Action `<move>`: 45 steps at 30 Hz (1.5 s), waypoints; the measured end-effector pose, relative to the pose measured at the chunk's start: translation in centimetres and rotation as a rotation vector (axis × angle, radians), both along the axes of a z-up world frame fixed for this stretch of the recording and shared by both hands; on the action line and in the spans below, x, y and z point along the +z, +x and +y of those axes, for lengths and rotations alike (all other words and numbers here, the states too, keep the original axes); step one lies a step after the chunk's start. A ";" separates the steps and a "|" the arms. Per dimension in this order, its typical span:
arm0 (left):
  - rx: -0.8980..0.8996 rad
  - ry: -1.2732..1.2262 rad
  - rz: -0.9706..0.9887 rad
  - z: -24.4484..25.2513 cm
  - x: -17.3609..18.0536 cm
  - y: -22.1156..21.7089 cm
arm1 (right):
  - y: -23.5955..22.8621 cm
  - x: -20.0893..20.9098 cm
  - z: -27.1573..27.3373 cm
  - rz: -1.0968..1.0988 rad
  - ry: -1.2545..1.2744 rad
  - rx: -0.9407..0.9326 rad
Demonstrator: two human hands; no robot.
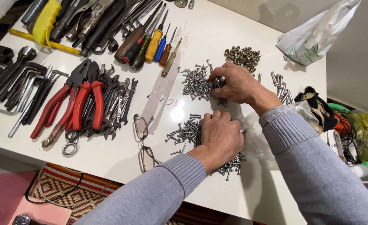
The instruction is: The person sorts small metal screws from a pile on a white table into a clear plastic bag. They pick up handfuls of screws and place them into the bag, repeating the process until the pile is mostly cleared.
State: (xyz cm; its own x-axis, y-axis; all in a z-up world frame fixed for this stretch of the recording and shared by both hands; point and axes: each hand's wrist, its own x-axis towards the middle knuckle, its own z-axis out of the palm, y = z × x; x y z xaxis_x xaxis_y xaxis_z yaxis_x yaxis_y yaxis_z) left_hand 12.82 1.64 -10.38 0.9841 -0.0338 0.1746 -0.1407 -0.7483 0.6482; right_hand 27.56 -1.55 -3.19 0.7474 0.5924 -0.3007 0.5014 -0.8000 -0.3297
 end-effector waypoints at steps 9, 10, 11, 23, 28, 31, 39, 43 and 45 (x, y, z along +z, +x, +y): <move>0.064 -0.045 -0.073 0.3 0.1 -0.4 | -0.3 -0.7 -0.8 -0.035 0.178 -0.026; 0.063 -0.045 -0.072 0.3 0.1 -0.5 | -0.2 -0.9 -0.9 -0.034 0.177 -0.026; 0.081 -0.028 -0.096 0.4 0.1 -0.5 | 0.0 -1.0 -1.0 -0.040 0.206 -0.035; 0.055 0.103 -0.091 3.3 1.0 -1.7 | -1.0 -0.6 -1.7 0.015 0.417 -0.219; 0.043 0.011 -0.061 4.6 1.4 -2.6 | -1.6 0.2 -2.4 0.256 0.714 -0.329; 0.016 -0.013 -0.036 4.7 1.5 -2.9 | -1.5 0.8 -3.2 0.424 0.889 -0.430; 0.048 -0.048 0.089 4.1 1.1 -2.6 | -5.2 5.6 -7.2 0.592 0.900 -0.411; 0.052 -0.057 0.178 3.9 1.3 -1.7 | -7.3 8.2 -9.2 0.543 0.758 -0.400; 0.178 0.044 0.295 3.3 1.8 -1.4 | -7.8 9.8 -9.5 0.592 0.360 -0.544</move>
State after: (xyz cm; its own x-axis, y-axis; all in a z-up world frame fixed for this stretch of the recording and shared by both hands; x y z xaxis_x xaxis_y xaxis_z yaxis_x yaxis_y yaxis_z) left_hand 11.45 4.95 -8.55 0.9831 0.1419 -0.1160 0.1832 -0.7726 0.6079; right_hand 19.77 -11.03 6.61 0.7339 0.3333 -0.5919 -0.2522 -0.6754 -0.6930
